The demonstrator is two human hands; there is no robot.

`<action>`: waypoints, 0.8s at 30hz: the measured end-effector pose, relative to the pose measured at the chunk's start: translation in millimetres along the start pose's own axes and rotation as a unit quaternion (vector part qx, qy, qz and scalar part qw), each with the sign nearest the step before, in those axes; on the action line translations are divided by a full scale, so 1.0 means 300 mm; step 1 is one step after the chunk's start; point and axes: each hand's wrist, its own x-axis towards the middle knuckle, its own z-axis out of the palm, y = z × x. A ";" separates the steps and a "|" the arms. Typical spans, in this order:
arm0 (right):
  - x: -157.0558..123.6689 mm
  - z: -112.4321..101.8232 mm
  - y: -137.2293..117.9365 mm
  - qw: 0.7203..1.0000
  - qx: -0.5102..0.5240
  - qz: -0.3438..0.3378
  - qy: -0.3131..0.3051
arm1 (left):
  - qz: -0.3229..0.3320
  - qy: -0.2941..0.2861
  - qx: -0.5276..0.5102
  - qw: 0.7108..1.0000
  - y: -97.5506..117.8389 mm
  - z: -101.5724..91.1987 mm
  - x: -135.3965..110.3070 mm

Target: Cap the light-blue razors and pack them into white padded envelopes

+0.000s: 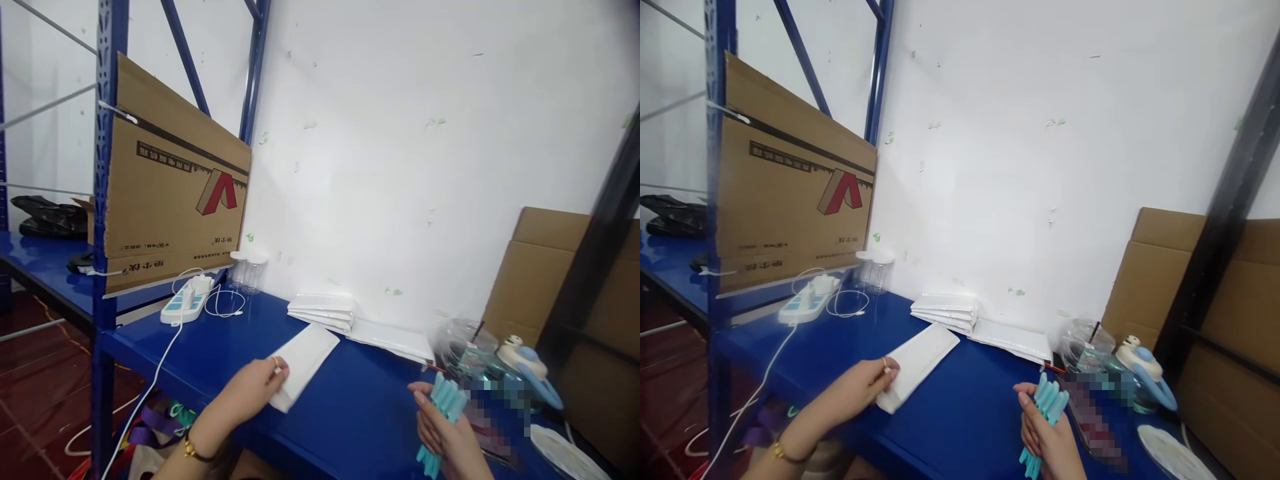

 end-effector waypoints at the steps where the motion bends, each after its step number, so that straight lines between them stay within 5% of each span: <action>1: -0.006 0.004 0.000 1.000 0.001 0.004 -0.005 | 0.042 -0.066 -0.072 0.994 0.035 0.004 -0.015; 3: -0.019 0.009 0.000 1.000 0.008 0.010 -0.012 | 0.125 -0.156 -0.137 0.970 0.085 -0.001 -0.022; 7: -0.043 0.016 -0.013 0.999 0.020 0.026 -0.006 | 0.225 -0.091 -0.075 0.967 0.110 -0.047 0.062; 9: -0.056 0.019 -0.023 0.999 0.024 0.031 0.001 | 0.260 -0.155 -0.008 0.953 0.108 -0.053 0.130; 11: -0.070 0.022 -0.033 0.999 0.031 0.030 0.005 | 0.258 -0.243 0.052 0.934 0.116 -0.026 0.191; 16: -0.099 0.030 -0.074 0.996 0.078 0.041 0.005 | 0.295 -0.300 0.109 0.901 0.189 0.099 0.254; 24: -0.106 0.150 -0.235 0.977 0.191 -0.080 -0.046 | 0.394 -0.238 0.061 0.885 0.290 0.110 0.236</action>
